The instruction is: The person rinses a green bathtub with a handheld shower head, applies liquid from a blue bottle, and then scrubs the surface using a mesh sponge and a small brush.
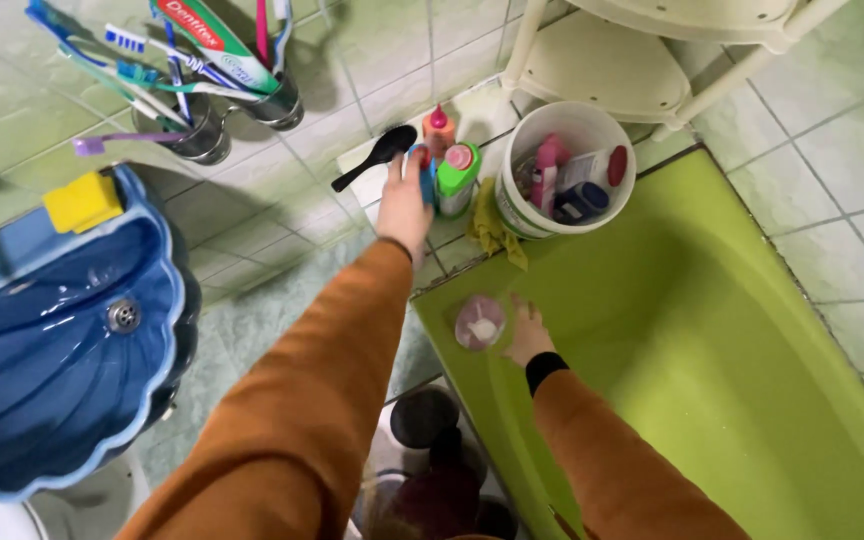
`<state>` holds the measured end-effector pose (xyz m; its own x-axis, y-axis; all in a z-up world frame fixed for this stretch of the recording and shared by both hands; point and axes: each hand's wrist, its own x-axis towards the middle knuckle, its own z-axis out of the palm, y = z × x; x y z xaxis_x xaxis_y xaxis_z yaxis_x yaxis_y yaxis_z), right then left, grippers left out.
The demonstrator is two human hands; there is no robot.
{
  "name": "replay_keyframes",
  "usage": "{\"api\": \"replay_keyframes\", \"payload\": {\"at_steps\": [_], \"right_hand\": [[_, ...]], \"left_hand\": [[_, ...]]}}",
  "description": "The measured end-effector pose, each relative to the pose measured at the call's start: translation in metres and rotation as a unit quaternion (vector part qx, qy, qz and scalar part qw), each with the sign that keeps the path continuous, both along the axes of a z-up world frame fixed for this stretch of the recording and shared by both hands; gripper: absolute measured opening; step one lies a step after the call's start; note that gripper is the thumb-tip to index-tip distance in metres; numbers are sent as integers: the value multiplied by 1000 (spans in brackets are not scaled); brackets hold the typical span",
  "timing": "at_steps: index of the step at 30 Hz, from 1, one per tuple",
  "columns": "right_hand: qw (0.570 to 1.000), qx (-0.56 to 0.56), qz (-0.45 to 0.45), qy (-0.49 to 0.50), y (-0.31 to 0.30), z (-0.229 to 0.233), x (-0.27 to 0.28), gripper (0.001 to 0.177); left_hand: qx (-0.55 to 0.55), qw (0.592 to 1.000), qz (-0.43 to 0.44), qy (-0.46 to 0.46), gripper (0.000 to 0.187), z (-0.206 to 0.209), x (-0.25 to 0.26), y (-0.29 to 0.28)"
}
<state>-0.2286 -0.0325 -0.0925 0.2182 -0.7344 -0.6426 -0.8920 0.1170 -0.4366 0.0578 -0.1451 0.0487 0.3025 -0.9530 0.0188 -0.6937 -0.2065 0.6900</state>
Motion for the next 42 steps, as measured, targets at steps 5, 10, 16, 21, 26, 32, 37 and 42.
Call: {"api": "replay_keyframes", "payload": {"at_steps": [5,10,16,21,26,32,37,42], "right_hand": [[999,36,3,5,13,-21,-9,145],[996,73,-36,-28,18,24,-1,140],[994,78,-55,-51,17,37,-4,131],[998,31,-47,-6,5,35,-41,119],[986,-111,-49,-114,2,223,-43,68],[925,-245,-9,-290,54,373,-57,106],[886,-335,-30,-319,129,391,-122,124],[926,-291,-194,-140,218,387,-183,139]], "left_hand": [[106,974,-92,-180,98,-79,29,-76],[109,988,-22,-106,75,-105,58,-76],[80,977,188,-67,37,-101,95,-41],[29,988,112,-98,39,42,75,6],[-116,988,-99,-34,67,202,26,81],[-161,940,-296,45,68,314,-76,160],[-104,943,-297,107,65,327,-185,216],[-16,947,-299,118,59,322,-296,257]]}}
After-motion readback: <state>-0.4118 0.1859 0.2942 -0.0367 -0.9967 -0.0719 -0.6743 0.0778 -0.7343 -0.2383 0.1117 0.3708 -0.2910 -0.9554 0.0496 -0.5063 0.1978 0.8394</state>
